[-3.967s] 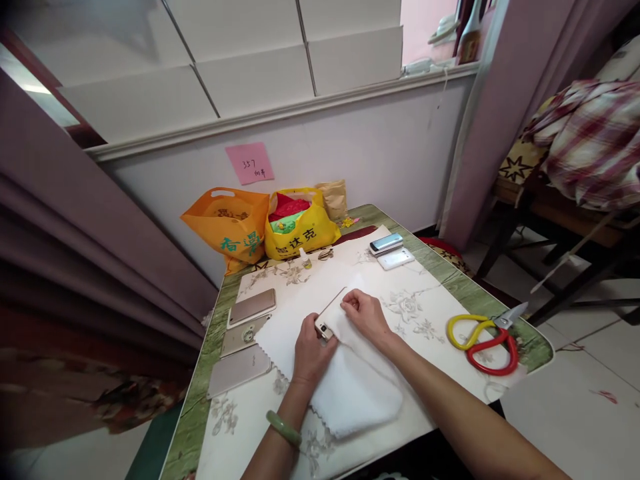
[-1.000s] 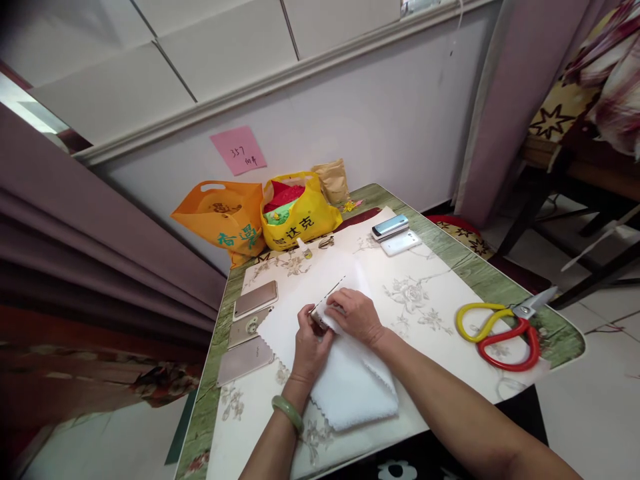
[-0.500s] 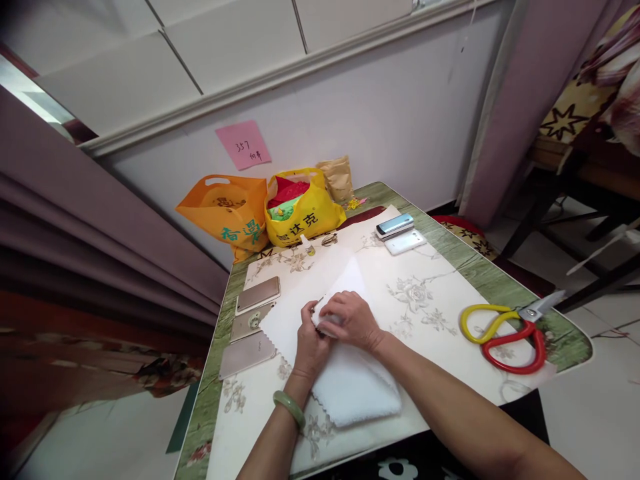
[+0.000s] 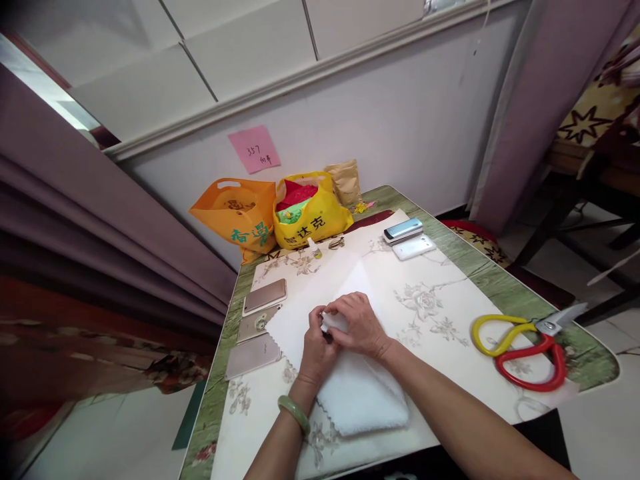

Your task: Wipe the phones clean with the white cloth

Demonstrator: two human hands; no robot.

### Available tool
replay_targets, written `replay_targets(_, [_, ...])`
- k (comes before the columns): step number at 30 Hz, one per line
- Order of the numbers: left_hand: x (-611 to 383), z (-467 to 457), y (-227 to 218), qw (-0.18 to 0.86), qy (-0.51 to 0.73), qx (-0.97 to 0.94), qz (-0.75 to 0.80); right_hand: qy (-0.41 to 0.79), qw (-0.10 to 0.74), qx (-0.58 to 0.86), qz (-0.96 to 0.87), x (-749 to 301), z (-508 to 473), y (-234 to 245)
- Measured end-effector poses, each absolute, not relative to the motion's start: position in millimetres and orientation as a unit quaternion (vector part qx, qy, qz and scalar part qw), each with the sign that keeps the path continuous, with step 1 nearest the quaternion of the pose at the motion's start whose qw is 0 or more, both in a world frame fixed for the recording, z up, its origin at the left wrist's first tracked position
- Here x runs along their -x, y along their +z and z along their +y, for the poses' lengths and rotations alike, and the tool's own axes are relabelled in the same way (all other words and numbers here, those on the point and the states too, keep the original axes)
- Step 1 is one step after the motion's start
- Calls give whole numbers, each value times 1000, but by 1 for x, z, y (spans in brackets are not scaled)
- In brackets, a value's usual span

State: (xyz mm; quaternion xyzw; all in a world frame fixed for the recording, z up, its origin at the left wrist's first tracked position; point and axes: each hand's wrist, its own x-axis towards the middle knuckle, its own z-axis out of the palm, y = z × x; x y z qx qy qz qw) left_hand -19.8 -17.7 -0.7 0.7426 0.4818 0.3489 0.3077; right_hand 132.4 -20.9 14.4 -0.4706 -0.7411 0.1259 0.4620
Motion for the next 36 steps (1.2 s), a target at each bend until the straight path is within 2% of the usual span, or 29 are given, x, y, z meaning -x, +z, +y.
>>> replay_targets(8, [19, -19, 0, 310, 340, -752, 472, 70, 473, 544, -690, -120, -18, 10])
replay_targets(12, [16, -19, 5, 318, 351, -736, 484, 42, 447, 620, -644, -145, -5, 0])
replay_targets(17, [15, -15, 5, 269, 357, -743, 498, 11, 423, 711, -562, -172, 4, -7])
replay_targets(20, [16, -13, 0, 223, 348, -758, 504, 19, 437, 667, -603, -159, -5, -1])
replay_targets(25, [19, -14, -3, 173, 307, -772, 529, 43, 456, 501, -734, -142, -13, 5])
replay_targets(31, [16, -16, 3, 156, 284, -775, 542, 37, 487, 673, -555, -167, 3, -1])
replay_targets(33, [16, -15, 4, 158, 279, -773, 548, 40, 493, 652, -575, -160, -1, -1])
replay_targets(36, [16, -13, 4, 161, 272, -767, 558, 59, 487, 548, -677, -143, -11, 1])
